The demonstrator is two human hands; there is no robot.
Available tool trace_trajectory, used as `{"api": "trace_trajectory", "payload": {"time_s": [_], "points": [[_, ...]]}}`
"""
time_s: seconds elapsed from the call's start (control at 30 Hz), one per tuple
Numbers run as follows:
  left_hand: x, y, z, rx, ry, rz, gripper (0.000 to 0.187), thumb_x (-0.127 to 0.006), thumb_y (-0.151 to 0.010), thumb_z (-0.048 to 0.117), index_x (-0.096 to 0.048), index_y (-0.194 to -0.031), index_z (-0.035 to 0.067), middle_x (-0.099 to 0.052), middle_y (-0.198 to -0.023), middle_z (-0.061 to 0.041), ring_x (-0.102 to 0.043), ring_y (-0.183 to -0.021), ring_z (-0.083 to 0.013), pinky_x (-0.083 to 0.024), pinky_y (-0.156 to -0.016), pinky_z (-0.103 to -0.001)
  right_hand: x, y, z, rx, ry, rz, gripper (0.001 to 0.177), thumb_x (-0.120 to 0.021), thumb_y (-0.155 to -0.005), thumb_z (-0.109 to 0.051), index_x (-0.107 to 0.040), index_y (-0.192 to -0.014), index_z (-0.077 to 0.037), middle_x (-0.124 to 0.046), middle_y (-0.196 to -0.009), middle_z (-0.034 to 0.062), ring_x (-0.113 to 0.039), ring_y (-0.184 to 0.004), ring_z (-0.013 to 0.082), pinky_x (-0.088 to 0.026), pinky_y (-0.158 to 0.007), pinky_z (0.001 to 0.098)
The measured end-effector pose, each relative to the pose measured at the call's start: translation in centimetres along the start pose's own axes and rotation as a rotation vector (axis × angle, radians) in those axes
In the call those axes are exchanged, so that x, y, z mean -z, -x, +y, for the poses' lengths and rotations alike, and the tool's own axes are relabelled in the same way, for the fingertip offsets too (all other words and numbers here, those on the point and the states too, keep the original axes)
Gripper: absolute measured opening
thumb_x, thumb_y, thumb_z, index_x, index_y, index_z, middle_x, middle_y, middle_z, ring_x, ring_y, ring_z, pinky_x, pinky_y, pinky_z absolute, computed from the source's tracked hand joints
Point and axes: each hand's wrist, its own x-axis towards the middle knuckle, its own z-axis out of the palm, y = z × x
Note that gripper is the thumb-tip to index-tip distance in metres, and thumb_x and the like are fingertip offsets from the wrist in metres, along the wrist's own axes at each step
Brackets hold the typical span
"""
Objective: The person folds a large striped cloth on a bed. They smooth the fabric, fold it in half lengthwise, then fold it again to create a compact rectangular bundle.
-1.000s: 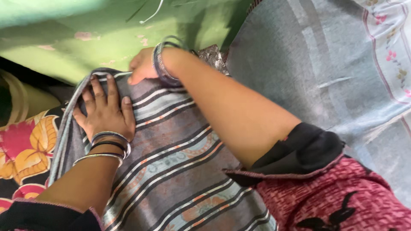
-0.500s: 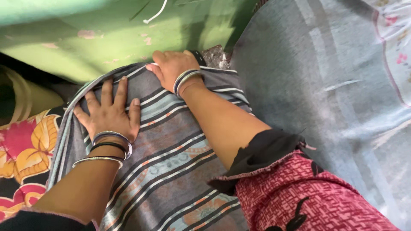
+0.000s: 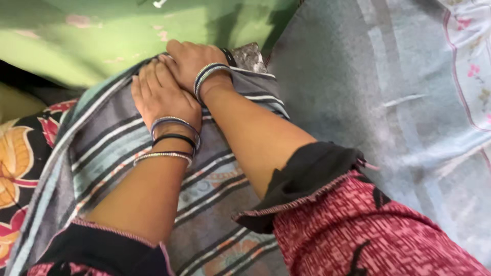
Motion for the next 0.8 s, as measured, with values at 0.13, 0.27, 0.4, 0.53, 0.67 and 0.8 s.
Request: {"api": "trace_trajectory", "payload": {"time_s": [0.13, 0.27, 0.4, 0.53, 0.67, 0.8], "points": [[0.7, -0.3, 0.1, -0.001, -0.020, -0.019, 0.057, -0.053, -0.092, 0.014, -0.048, -0.147, 0.000, -0.052, -0.150, -0.018, -0.041, -0.146, -0.0321, -0.018, -0.125, -0.050, -0.5, 0.1, 0.0, 0.010, -0.026, 0.035, 0.032, -0.052, -0.095, -0.045, -0.067, -0.094, -0.017, -0.076, -0.092, 0.0101, -0.072, -0.088, 0.0335, -0.055, -0.076, 0.0498], [0.6, -0.4, 0.0, -0.008, -0.041, -0.039, 0.057, -0.053, -0.092, 0.016, -0.049, -0.147, 0.002, -0.052, -0.151, -0.016, -0.040, -0.146, -0.0307, -0.015, -0.123, -0.052, -0.4, 0.1, 0.1, -0.035, -0.061, 0.036, 0.032, -0.052, -0.094, -0.044, -0.068, -0.096, -0.016, -0.076, -0.094, 0.0109, -0.072, -0.089, 0.0343, -0.056, -0.077, 0.0499], [0.7, -0.4, 0.1, -0.041, -0.065, -0.023, 0.058, -0.050, -0.098, 0.021, -0.050, -0.152, 0.001, -0.053, -0.153, -0.015, -0.039, -0.146, -0.0309, -0.016, -0.122, -0.054, 0.3, -1.4, 0.8, -0.185, -0.086, -0.183, 0.038, -0.059, -0.088, -0.053, -0.074, -0.099, -0.020, -0.075, -0.097, 0.0137, -0.070, -0.093, 0.0353, -0.055, -0.082, 0.0484], [0.7, -0.5, 0.5, -0.042, -0.108, -0.054, 0.051, -0.046, -0.107, 0.033, -0.054, -0.150, 0.006, -0.052, -0.155, -0.016, -0.038, -0.148, -0.0328, -0.016, -0.122, -0.057, 1.0, -5.1, 4.7, 0.044, -0.183, -0.599, 0.053, -0.068, -0.082, -0.060, -0.080, -0.104, -0.013, -0.076, -0.107, 0.0149, -0.072, -0.095, 0.0288, -0.056, -0.086, 0.0418], [1.5, -0.5, 0.8, -0.044, -0.122, -0.082, 0.055, -0.044, -0.108, 0.044, -0.053, -0.155, 0.018, -0.047, -0.158, -0.020, -0.035, -0.148, -0.0374, -0.014, -0.120, -0.060, 6.4, -2.5, 11.4, -0.427, -0.684, -1.081, 0.051, -0.080, -0.075, -0.048, -0.078, -0.109, -0.009, -0.079, -0.111, 0.0091, -0.075, -0.093, 0.0226, -0.061, -0.084, 0.0421], [2.1, -0.7, 1.3, -0.060, -0.148, -0.100, 0.067, -0.045, -0.101, 0.062, -0.050, -0.156, 0.023, -0.040, -0.161, -0.022, -0.030, -0.148, -0.0395, -0.012, -0.117, -0.061, 9.5, -3.3, 13.7, -0.401, -0.578, -0.594, 0.040, -0.084, -0.077, -0.038, -0.078, -0.101, -0.006, -0.078, -0.101, 0.0137, -0.072, -0.088, 0.0251, -0.060, -0.082, 0.0447]]}}
